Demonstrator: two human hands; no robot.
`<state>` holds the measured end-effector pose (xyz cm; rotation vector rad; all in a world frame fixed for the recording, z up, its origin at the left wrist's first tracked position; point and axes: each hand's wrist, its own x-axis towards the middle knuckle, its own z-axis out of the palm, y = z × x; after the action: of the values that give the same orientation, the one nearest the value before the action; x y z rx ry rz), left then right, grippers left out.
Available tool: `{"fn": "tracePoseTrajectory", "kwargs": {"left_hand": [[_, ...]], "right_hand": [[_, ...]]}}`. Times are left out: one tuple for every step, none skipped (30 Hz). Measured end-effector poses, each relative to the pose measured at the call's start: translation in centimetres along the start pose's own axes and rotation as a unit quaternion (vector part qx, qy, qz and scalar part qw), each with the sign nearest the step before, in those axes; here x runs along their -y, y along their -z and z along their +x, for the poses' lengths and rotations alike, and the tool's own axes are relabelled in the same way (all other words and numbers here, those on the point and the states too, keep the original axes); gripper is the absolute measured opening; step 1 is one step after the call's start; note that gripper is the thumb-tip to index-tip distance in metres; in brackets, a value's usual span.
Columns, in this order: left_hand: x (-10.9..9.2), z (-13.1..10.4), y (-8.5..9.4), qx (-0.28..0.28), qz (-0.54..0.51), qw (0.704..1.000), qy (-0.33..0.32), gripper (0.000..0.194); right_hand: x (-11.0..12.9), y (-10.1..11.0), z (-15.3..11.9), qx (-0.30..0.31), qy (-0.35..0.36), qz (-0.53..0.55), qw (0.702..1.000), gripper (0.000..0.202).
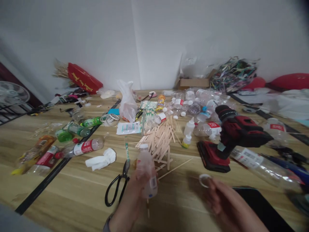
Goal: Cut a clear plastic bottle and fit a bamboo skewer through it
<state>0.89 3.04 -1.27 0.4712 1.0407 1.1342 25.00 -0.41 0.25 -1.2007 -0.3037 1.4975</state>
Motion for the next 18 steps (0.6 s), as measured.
{"fn": "tracePoseTrajectory", "kwargs": {"left_hand": [[-0.4, 0.1, 0.0, -0.017, -0.012, 1.0, -0.006, 0.057], [-0.8, 0.3, 0.0, -0.034, -0.019, 0.999, -0.011, 0.061], [-1.2, 0.5, -0.1, -0.045, -0.021, 0.999, -0.012, 0.063], [-1.5, 0.6, -0.2, -0.052, -0.019, 0.998, -0.014, 0.065], [-1.8, 0.8, -0.4, -0.051, -0.014, 0.998, -0.017, 0.064], [-2.1, 0.9, -0.7, -0.039, -0.006, 0.999, -0.018, 0.063], [-2.3, 1.1, -1.1, -0.02, 0.004, 1.0, -0.015, 0.061], [-2.6, 1.3, -1.6, 0.002, 0.016, 1.0, -0.01, 0.059], [-2.9, 1.5, -2.3, 0.025, 0.027, 0.999, -0.003, 0.057], [-3.2, 1.8, -2.9, 0.044, 0.036, 0.998, 0.005, 0.056], [-3.5, 2.0, -3.5, 0.057, 0.039, 0.998, 0.014, 0.055], [-3.8, 2.3, -4.0, 0.064, 0.038, 0.997, 0.02, 0.055], [-4.0, 2.4, -4.4, 0.068, 0.035, 0.997, 0.025, 0.054], [-4.2, 2.5, -4.7, 0.073, 0.034, 0.996, 0.029, 0.054], [-4.1, 2.5, -4.8, 0.077, 0.034, 0.996, 0.033, 0.053], [-4.0, 2.4, -4.7, 0.083, 0.036, 0.995, 0.035, 0.052], [-3.7, 2.1, -4.5, 0.091, 0.038, 0.994, 0.036, 0.051], [-3.3, 1.8, -4.2, 0.097, 0.041, 0.994, 0.037, 0.049]], "right_hand": [[0.6, 1.0, 0.3, -0.033, 0.004, 0.037, 0.999, 0.054], [1.1, 2.1, 0.6, -0.059, 0.008, 0.069, 0.996, 0.057], [1.5, 3.1, 0.9, -0.092, 0.021, 0.095, 0.991, 0.059], [1.9, 4.0, 1.2, -0.111, 0.038, 0.111, 0.987, 0.06], [2.2, 4.8, 1.5, -0.12, 0.048, 0.116, 0.985, 0.06], [2.4, 5.2, 1.7, -0.12, 0.056, 0.117, 0.984, 0.06], [2.5, 5.4, 1.8, -0.112, 0.059, 0.11, 0.986, 0.058], [2.5, 5.3, 1.7, -0.104, 0.056, 0.098, 0.988, 0.057], [2.5, 4.9, 1.6, -0.095, 0.052, 0.083, 0.991, 0.056], [2.4, 4.3, 1.4, -0.087, 0.048, 0.063, 0.993, 0.055], [2.3, 3.6, 1.1, -0.08, 0.043, 0.039, 0.995, 0.055], [2.0, 2.9, 0.8, -0.068, 0.042, 0.013, 0.997, 0.054], [1.7, 2.2, 0.5, -0.062, 0.045, -0.009, 0.997, 0.054], [1.4, 1.5, 0.2, -0.057, 0.049, -0.028, 0.997, 0.054], [1.0, 1.0, -0.1, -0.052, 0.056, -0.041, 0.996, 0.054], [0.5, 0.5, -0.3, -0.048, 0.061, -0.05, 0.996, 0.054], [0.0, 0.1, -0.5, -0.035, 0.06, -0.06, 0.996, 0.055], [-0.6, -0.2, -0.7, -0.018, 0.055, -0.07, 0.996, 0.054]]}}
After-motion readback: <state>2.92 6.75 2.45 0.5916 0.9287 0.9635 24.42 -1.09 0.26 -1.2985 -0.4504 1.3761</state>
